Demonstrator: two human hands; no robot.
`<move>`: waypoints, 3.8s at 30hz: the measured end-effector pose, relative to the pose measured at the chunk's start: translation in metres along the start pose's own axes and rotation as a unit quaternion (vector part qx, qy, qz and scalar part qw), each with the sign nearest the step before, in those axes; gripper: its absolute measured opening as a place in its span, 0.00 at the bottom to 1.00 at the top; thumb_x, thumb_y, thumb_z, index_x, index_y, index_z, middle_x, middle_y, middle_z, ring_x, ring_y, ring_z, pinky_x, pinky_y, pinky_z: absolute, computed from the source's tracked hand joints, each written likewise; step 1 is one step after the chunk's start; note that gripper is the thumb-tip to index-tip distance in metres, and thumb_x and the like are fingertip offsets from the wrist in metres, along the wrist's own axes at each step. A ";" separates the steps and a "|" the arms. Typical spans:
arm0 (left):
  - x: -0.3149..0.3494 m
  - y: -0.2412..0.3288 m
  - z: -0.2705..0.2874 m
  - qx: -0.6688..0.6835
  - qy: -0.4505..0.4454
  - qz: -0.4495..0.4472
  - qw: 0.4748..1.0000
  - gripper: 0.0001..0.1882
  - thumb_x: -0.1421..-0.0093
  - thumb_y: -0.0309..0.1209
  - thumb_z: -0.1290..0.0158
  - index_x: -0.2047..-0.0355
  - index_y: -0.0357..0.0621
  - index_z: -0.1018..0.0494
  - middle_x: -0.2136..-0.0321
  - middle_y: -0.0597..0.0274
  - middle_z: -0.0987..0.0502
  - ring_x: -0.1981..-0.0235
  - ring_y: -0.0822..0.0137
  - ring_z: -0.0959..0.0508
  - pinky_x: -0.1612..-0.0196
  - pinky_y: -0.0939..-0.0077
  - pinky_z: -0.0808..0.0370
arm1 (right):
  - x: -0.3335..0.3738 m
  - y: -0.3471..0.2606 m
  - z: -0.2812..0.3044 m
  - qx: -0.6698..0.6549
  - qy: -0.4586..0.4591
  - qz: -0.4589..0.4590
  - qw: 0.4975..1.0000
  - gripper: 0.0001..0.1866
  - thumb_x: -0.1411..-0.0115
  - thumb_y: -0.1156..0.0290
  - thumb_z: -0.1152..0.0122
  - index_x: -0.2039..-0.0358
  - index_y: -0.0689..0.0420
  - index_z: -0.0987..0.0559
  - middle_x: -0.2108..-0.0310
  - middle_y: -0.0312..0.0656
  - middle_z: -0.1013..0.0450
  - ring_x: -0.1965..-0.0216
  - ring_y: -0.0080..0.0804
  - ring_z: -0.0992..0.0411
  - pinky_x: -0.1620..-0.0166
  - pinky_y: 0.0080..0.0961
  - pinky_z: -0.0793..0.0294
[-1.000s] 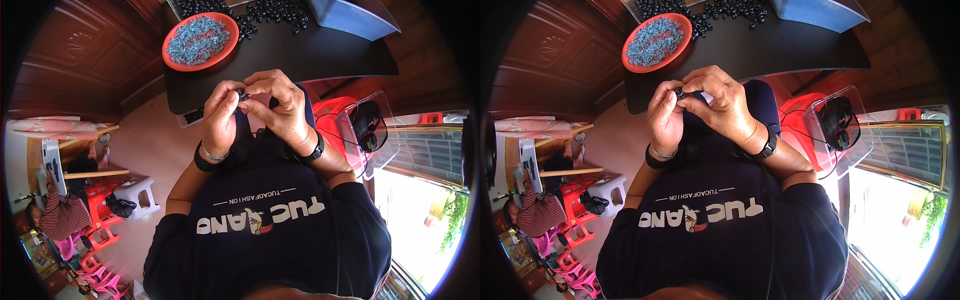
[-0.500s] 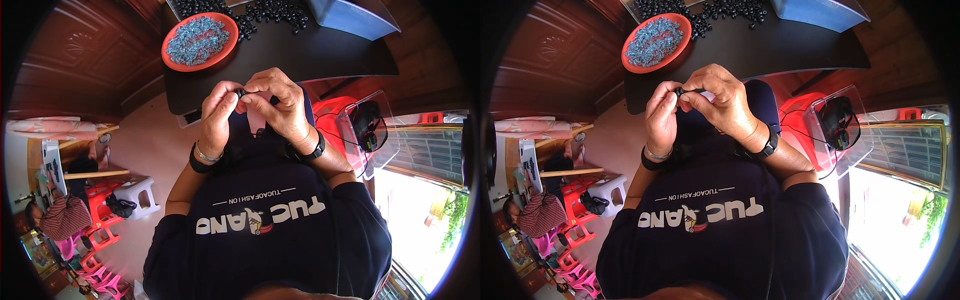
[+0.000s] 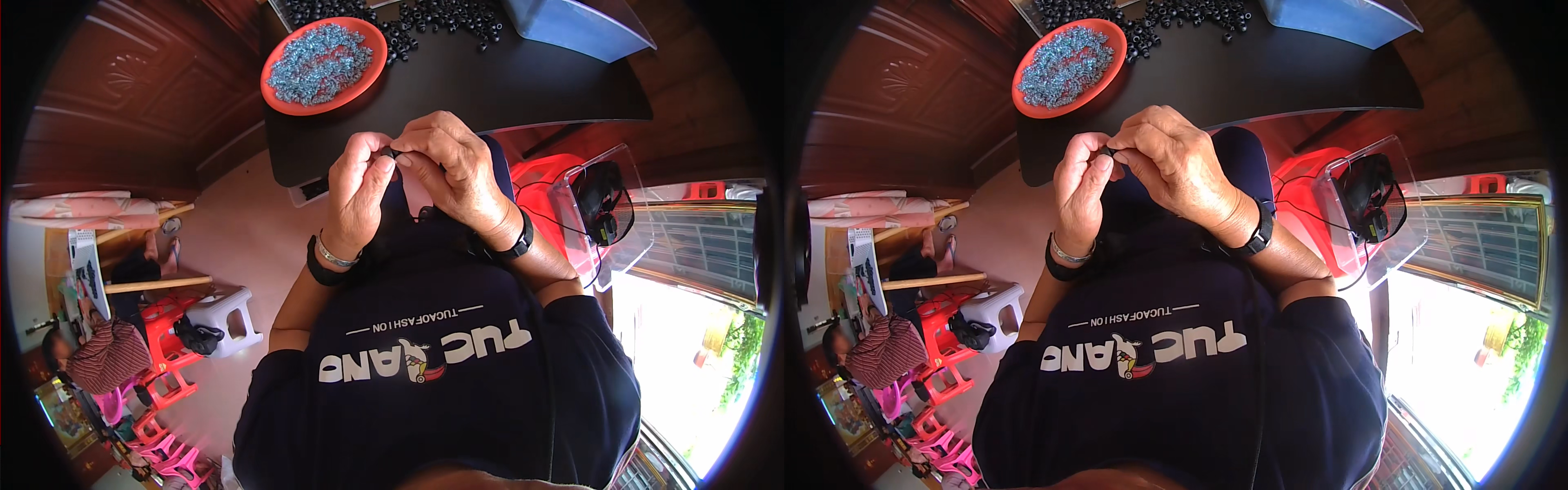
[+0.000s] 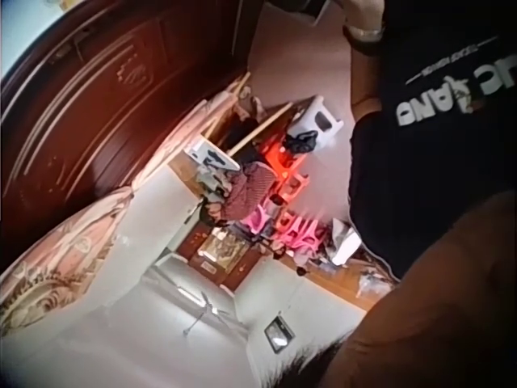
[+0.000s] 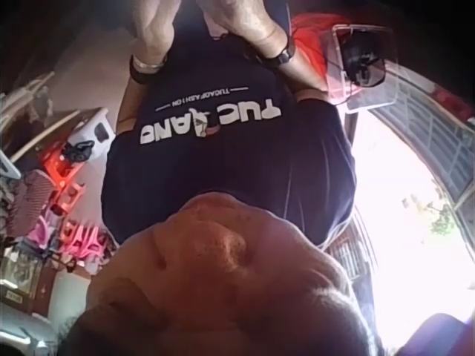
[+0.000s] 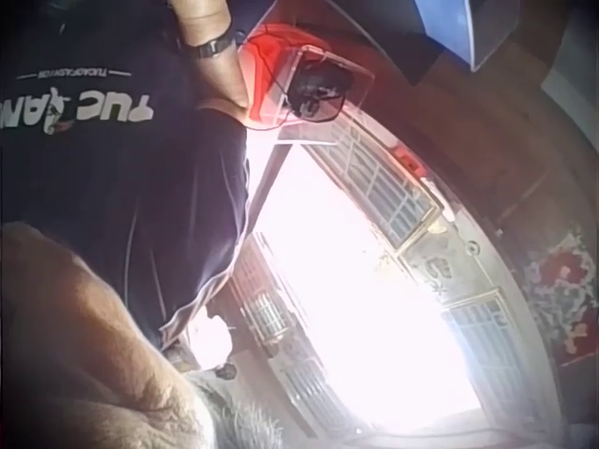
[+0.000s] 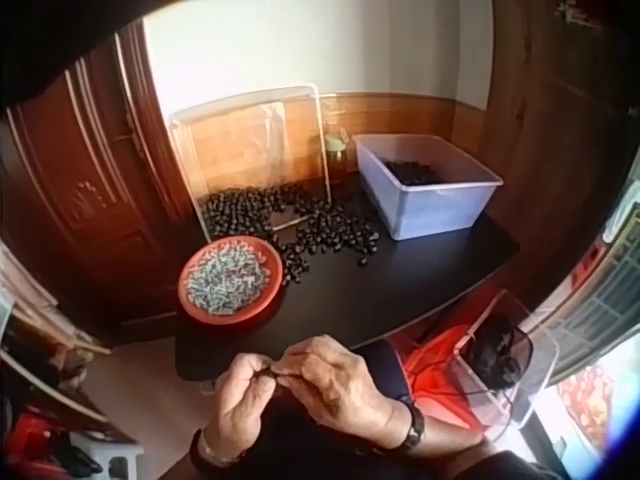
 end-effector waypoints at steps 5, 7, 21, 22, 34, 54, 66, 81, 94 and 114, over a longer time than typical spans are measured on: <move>0.000 -0.002 0.000 0.004 -0.029 0.015 0.999 0.14 0.35 0.34 0.53 0.59 0.33 0.33 0.69 0.63 0.29 0.71 0.76 0.31 0.64 0.82 0.31 | 0.002 -0.001 -0.001 0.012 -0.007 0.005 1.000 0.13 0.52 0.85 0.38 0.65 0.58 0.26 0.69 0.43 0.29 0.68 0.38 0.28 0.66 0.28 0.27; 0.000 -0.003 0.001 0.008 -0.031 0.011 0.999 0.14 0.35 0.35 0.53 0.59 0.33 0.33 0.69 0.63 0.29 0.70 0.76 0.30 0.64 0.82 0.31 | 0.002 -0.001 -0.001 -0.009 -0.001 0.005 1.000 0.13 0.52 0.85 0.39 0.65 0.59 0.26 0.69 0.43 0.29 0.69 0.38 0.28 0.66 0.28 0.28; -0.007 -0.014 -0.003 0.320 -0.015 0.097 0.942 0.14 0.35 0.35 0.57 0.62 0.34 0.32 0.71 0.61 0.29 0.72 0.71 0.30 0.65 0.77 0.32 | 0.002 0.000 -0.006 -0.047 0.020 -0.011 0.999 0.14 0.52 0.80 0.34 0.63 0.58 0.25 0.67 0.42 0.28 0.65 0.35 0.27 0.63 0.26 0.26; -0.008 -0.019 -0.003 0.365 -0.023 0.108 0.924 0.14 0.35 0.35 0.58 0.62 0.34 0.32 0.71 0.61 0.30 0.71 0.70 0.30 0.64 0.77 0.32 | 0.003 0.003 -0.008 -0.054 0.026 -0.033 0.998 0.16 0.53 0.80 0.33 0.63 0.58 0.25 0.67 0.41 0.27 0.64 0.34 0.27 0.62 0.25 0.26; -0.005 -0.048 -0.011 0.437 -0.020 0.191 0.879 0.16 0.37 0.33 0.60 0.58 0.32 0.30 0.65 0.57 0.28 0.63 0.67 0.29 0.59 0.74 0.32 | 0.005 0.013 -0.015 0.016 0.010 -0.053 0.998 0.16 0.58 0.78 0.29 0.67 0.58 0.24 0.68 0.40 0.27 0.68 0.33 0.27 0.65 0.26 0.25; 0.003 -0.050 -0.013 0.395 0.032 0.208 0.894 0.14 0.34 0.30 0.62 0.59 0.31 0.31 0.67 0.61 0.28 0.68 0.72 0.27 0.64 0.81 0.33 | 0.003 0.013 -0.015 0.091 -0.038 -0.027 0.995 0.14 0.60 0.70 0.27 0.73 0.56 0.24 0.72 0.39 0.28 0.69 0.40 0.29 0.66 0.32 0.27; -0.004 -0.039 0.001 0.339 -0.017 0.170 0.925 0.17 0.34 0.40 0.63 0.62 0.38 0.32 0.73 0.60 0.30 0.74 0.67 0.30 0.69 0.77 0.34 | -0.055 0.032 0.068 0.215 0.030 0.004 0.976 0.12 0.55 0.70 0.29 0.69 0.59 0.20 0.71 0.44 0.24 0.68 0.39 0.25 0.65 0.29 0.25; -0.002 -0.036 0.009 0.327 0.000 0.168 0.930 0.17 0.35 0.39 0.64 0.66 0.38 0.32 0.74 0.60 0.30 0.76 0.67 0.30 0.70 0.77 0.34 | -0.137 0.211 0.214 0.462 -0.002 -0.231 0.856 0.17 0.47 0.55 0.48 0.63 0.48 0.17 0.61 0.45 0.22 0.60 0.47 0.25 0.54 0.40 0.27; -0.002 -0.044 0.011 0.350 0.008 0.182 0.919 0.15 0.36 0.39 0.59 0.66 0.39 0.31 0.75 0.62 0.29 0.75 0.69 0.28 0.70 0.78 0.33 | -0.128 0.167 0.067 0.356 -0.071 -0.077 0.929 0.07 0.46 0.66 0.41 0.69 0.52 0.19 0.70 0.43 0.23 0.65 0.43 0.25 0.60 0.35 0.26; 0.007 -0.047 0.025 0.367 0.016 0.161 0.916 0.14 0.37 0.38 0.59 0.67 0.39 0.30 0.75 0.62 0.29 0.75 0.68 0.28 0.69 0.77 0.32 | -0.122 0.249 0.038 0.446 -0.206 -0.199 0.848 0.10 0.46 0.66 0.45 0.64 0.53 0.24 0.65 0.46 0.23 0.58 0.48 0.26 0.55 0.41 0.28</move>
Point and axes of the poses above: each hand's wrist, its own x-axis away from the middle knuckle, its own z-axis out of the back of the hand, y = z × x, the point moved 6 cm from there along -x, towards the middle knuckle
